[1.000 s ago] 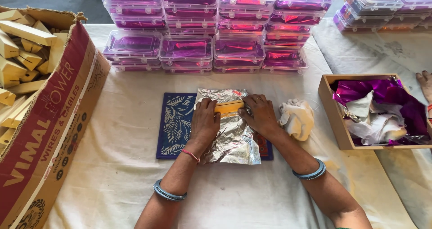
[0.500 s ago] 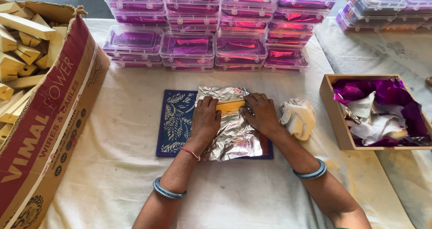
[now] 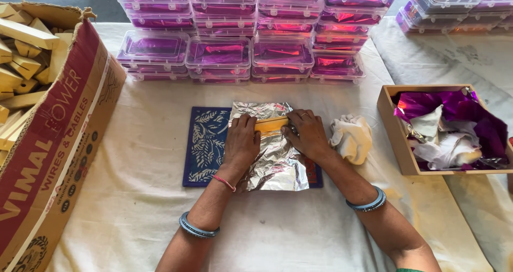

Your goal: The person wipes a small wooden block with a white cloth, then wraps it in a sheet of shiny purple foil. The wrapped item is placed into a clear plastic container. The person repeats the process with a second wooden block.

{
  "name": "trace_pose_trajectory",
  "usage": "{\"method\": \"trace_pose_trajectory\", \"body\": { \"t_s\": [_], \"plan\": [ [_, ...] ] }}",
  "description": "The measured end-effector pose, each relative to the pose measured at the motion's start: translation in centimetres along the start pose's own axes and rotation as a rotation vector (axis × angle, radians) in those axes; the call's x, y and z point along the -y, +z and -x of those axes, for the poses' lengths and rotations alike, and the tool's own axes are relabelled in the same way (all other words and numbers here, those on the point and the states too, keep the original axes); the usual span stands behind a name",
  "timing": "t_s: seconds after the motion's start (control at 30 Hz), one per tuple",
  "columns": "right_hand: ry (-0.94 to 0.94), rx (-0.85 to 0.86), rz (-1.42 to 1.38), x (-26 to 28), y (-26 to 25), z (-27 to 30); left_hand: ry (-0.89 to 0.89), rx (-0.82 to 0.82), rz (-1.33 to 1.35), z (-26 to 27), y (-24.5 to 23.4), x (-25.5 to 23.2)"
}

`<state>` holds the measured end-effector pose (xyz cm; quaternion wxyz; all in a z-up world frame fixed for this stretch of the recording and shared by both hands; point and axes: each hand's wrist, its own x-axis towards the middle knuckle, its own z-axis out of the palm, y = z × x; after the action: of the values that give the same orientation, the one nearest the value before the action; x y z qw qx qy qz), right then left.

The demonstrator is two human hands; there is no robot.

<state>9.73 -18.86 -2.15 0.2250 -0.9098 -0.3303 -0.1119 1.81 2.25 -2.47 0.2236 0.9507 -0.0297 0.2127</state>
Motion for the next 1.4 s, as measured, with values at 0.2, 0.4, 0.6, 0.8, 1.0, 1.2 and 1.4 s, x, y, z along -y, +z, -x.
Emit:
{"method": "trace_pose_trajectory", "body": {
  "t_s": [0.2,0.4,0.6,0.8,1.0,1.2,1.4],
  "plan": [
    [-0.014,-0.017,0.011,0.1,0.1,0.1,0.014,-0.022,-0.005,0.1,-0.1,-0.1],
    [0.003,-0.007,0.031,0.5,-0.1,0.1,0.013,-0.025,0.010,0.1,-0.3,-0.2],
    [0.007,0.003,0.044,0.0,0.3,0.0,0.023,-0.036,0.018,0.1,-0.2,-0.1],
    [-0.032,-0.102,-0.051,0.8,-0.3,0.2,-0.008,-0.050,0.071,0.1,-0.5,-0.3],
    [-0.010,-0.028,-0.057,0.5,0.0,0.1,-0.030,-0.036,0.105,0.1,-0.5,-0.1],
    [-0.026,-0.112,-0.113,-0.7,0.7,-0.1,-0.029,-0.043,0.108,0.0,-0.2,0.2],
    [-0.027,-0.107,-0.101,-0.4,0.5,-0.2,-0.028,-0.013,0.112,-0.2,-0.5,0.5]
  ]
}}
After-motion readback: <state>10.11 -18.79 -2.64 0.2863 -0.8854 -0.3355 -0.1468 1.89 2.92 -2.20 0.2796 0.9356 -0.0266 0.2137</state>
